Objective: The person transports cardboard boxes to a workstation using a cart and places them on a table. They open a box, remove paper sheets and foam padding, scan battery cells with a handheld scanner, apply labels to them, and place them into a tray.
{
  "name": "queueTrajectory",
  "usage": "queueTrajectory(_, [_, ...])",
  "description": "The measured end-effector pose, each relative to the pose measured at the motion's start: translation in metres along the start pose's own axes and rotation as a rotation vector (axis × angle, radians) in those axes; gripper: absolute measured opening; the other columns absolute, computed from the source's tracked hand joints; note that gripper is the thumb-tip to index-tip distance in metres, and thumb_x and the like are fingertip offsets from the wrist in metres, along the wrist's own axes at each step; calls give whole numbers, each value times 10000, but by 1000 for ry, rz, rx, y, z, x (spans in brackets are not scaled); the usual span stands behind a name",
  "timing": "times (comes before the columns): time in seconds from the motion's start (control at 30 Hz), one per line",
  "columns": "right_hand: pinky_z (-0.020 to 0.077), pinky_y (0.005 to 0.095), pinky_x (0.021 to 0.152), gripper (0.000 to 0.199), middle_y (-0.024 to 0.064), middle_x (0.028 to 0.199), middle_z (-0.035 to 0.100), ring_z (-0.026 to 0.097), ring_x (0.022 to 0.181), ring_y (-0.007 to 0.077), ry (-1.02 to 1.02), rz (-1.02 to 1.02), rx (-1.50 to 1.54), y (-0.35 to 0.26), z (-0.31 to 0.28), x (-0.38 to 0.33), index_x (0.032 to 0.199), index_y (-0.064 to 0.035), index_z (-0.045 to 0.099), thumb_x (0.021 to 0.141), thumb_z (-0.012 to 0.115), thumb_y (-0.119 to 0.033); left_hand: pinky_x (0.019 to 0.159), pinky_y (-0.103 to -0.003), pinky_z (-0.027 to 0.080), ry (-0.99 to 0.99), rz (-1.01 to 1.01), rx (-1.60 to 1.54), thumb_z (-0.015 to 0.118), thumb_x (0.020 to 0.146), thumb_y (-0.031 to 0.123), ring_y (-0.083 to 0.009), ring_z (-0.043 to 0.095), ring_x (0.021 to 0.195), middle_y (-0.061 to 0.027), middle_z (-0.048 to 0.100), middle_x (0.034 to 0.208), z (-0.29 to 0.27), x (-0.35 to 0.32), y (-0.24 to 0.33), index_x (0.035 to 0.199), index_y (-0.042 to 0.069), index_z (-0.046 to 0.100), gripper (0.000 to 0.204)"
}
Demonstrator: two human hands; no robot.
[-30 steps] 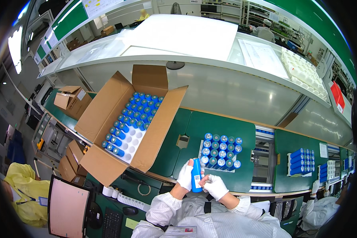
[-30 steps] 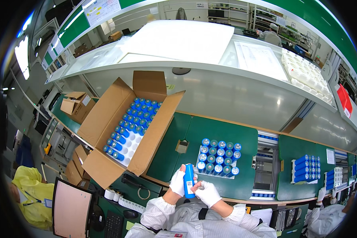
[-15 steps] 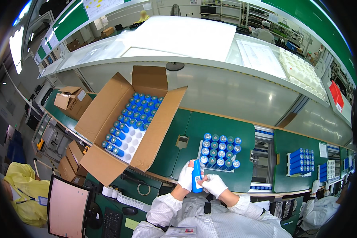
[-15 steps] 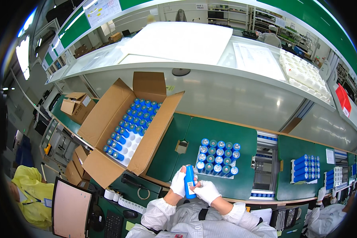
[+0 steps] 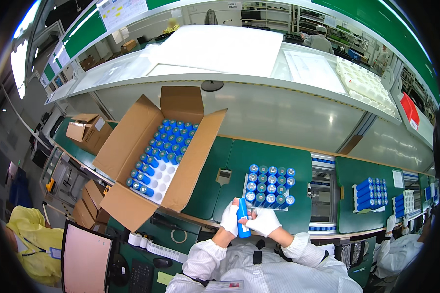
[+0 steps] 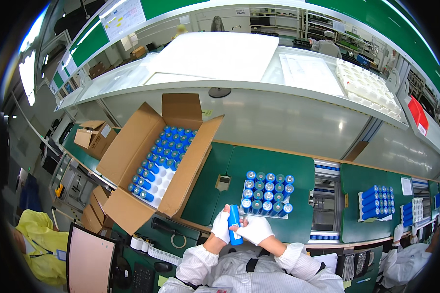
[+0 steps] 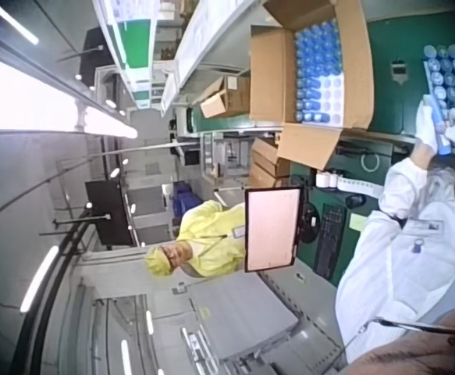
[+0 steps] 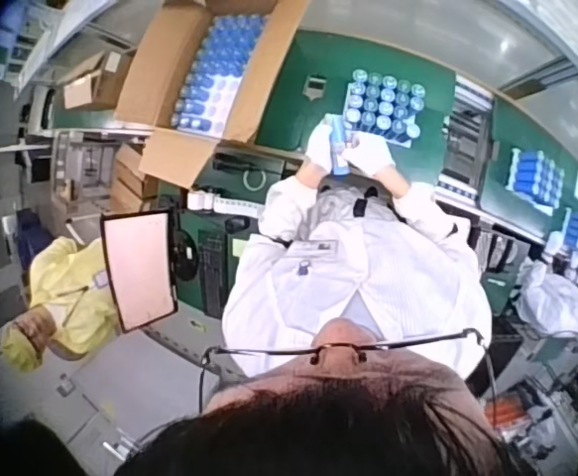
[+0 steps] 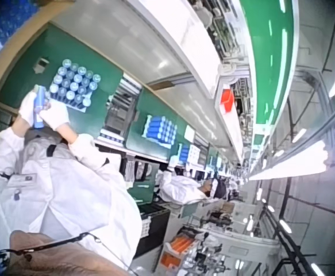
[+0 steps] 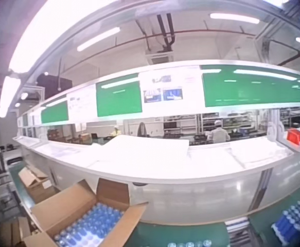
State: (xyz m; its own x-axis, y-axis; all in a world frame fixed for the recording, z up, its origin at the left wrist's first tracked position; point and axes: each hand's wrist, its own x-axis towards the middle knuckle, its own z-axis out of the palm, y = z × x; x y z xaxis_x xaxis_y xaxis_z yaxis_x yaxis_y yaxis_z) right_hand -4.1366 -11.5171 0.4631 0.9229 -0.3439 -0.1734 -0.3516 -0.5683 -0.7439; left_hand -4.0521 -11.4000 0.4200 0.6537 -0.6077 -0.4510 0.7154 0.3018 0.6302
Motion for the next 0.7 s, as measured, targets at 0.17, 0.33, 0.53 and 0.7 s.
queueTrajectory(0.17, [448, 357, 510, 592, 113, 514, 543, 556, 484, 231, -44, -97, -100, 13, 7, -39, 538, -46, 516, 612, 816, -552, 647, -332, 552, -77, -1, 27, 506, 945, 503, -202, 604, 771, -112, 596, 932, 2, -1, 0, 1087, 30, 505, 494])
queueTrajectory(0.33, [393, 251, 525, 518, -34, 548, 476, 420, 561, 47, -109, 194, 463, 17, -3, -18, 526, -95, 405, 737, 822, -317, 654, -339, 551, -159, -91, -31, 484, 948, 520, -207, 602, 759, -128, 603, 922, 4, -1, 0, 1117, 29, 502, 520])
queueTrajectory(0.53, [374, 241, 505, 342, -30, 645, 512, 432, 558, 60, -42, 259, 689, 25, 11, -11, 661, -88, 512, 795, 788, -238, 685, -357, 552, -219, -201, -140, 465, 946, 550, -235, 637, 791, -130, 634, 929, 3, 1, 0, 1131, 34, 536, 553])
queueTrajectory(0.7, [324, 255, 434, 310, -9, 585, 486, 424, 464, 90, -137, 457, 1116, 34, 25, -37, 680, -95, 502, 843, 744, -197, 691, -375, 558, -181, -187, -111, 468, 951, 529, -248, 638, 828, -131, 630, 964, 7, 2, -6, 1130, 27, 535, 537])
